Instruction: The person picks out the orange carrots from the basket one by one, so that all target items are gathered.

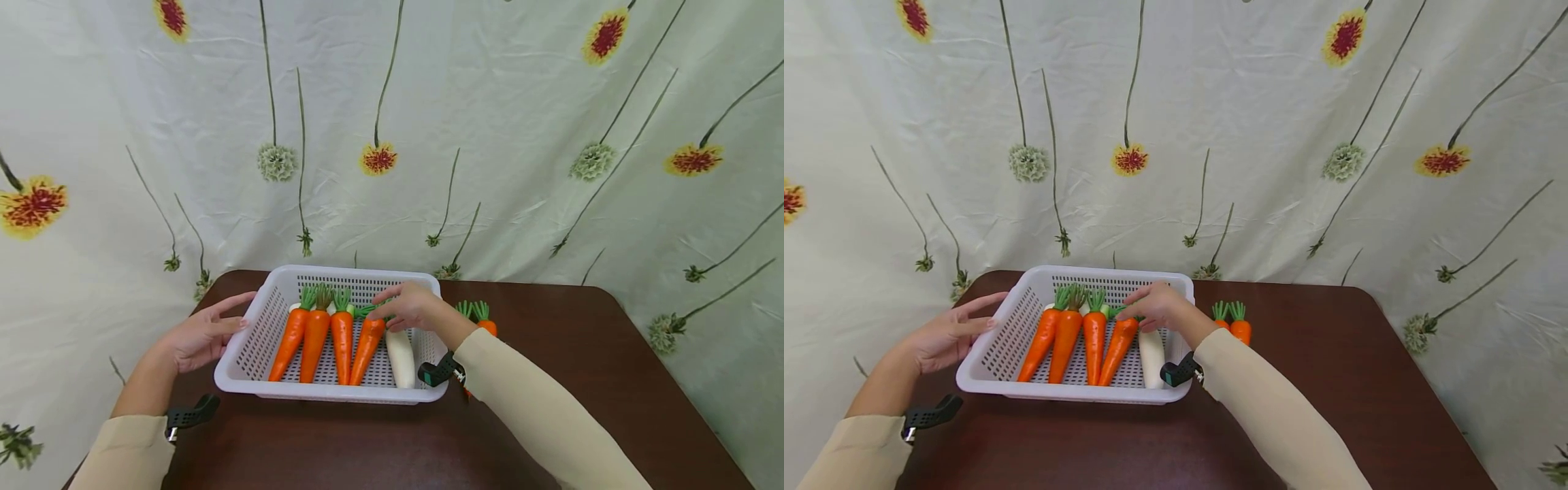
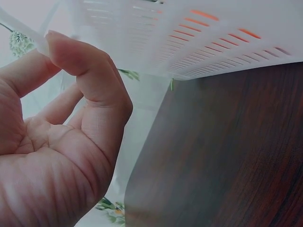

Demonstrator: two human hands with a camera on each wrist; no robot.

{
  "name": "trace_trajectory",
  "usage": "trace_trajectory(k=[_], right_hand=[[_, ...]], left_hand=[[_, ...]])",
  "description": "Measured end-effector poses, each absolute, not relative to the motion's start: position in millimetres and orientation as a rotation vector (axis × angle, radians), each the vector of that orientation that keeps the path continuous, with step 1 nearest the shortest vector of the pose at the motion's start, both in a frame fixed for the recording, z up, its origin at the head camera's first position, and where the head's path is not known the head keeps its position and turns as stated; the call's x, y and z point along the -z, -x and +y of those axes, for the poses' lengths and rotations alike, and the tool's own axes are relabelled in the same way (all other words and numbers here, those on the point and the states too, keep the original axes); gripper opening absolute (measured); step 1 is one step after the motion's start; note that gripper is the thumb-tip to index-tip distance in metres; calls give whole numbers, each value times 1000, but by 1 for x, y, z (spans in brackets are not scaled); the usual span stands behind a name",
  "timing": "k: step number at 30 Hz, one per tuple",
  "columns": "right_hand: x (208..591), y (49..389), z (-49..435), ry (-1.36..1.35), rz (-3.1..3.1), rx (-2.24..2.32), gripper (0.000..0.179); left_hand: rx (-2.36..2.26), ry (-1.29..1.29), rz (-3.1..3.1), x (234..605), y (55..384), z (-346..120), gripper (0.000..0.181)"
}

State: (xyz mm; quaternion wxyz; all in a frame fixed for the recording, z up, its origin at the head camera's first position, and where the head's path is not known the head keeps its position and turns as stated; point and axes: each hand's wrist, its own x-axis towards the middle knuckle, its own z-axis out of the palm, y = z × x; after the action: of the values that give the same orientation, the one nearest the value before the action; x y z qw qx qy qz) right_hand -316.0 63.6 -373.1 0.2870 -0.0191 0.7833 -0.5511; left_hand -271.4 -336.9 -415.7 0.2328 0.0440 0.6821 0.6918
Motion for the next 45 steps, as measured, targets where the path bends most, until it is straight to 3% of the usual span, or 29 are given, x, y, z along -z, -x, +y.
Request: trace_trajectory(k=[45], right_hand=[[396, 321, 38, 54, 2341, 1225, 44]], left_hand=[[-1909, -126, 1867, 417, 265, -336, 73]])
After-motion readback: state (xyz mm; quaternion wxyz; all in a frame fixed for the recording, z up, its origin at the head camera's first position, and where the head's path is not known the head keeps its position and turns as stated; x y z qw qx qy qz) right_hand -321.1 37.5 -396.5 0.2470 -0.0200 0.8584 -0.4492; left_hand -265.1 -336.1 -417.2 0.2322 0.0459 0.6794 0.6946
